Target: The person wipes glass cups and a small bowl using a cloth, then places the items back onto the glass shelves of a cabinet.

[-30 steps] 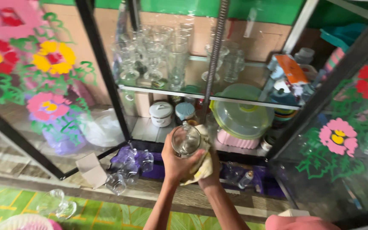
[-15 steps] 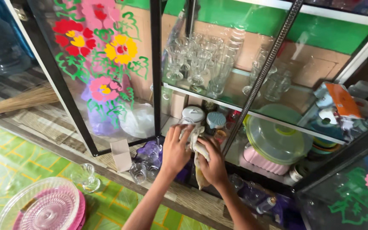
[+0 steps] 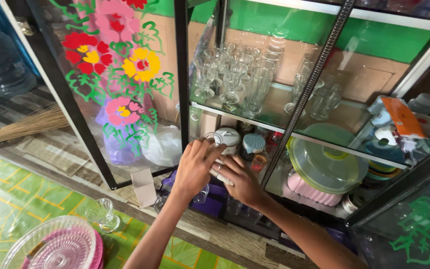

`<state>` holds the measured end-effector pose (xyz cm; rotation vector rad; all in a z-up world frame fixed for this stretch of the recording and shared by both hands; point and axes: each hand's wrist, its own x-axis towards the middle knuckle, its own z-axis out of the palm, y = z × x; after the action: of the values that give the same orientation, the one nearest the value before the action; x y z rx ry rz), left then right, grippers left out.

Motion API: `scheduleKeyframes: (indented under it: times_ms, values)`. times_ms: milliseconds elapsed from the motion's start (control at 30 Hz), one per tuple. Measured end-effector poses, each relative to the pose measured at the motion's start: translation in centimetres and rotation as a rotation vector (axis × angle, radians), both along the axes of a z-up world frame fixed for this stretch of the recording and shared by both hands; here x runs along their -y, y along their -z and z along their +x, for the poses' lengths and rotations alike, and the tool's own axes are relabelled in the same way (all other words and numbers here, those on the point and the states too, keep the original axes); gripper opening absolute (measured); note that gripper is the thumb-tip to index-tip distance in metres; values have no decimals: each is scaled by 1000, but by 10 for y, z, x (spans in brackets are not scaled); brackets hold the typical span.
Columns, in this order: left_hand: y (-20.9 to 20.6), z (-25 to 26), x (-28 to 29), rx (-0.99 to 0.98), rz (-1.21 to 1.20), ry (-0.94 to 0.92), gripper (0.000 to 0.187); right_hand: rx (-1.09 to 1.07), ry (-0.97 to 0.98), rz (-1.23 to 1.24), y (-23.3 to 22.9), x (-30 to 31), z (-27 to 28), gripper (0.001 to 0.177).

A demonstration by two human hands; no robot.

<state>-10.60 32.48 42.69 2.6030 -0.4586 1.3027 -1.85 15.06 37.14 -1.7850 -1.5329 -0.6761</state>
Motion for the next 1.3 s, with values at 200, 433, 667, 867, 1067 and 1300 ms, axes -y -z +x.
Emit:
scheduleKeyframes:
  times_ms: [200,433,667,867,1067,1300]
  values:
    - [26,10,20,138,143,-104,57,-138,34,91,10,11,-3,52]
    - [32,8,27,169,203,-188,58,-1233,-205,282,6,18,-26,41]
    - [8,-4,24,-58,177,-68,76,-299,12,205,-3,12,-29,43]
    - [7,-11,33,191,266,-264,64,-1007,-89,355,19,6,3,23]
    - [14,-15,22,245,263,-417,53,-1009,-190,332,10,-5,-22,34]
    - [1,-23,21,90,187,-402,60,-216,-136,192,-7,0,-27,44]
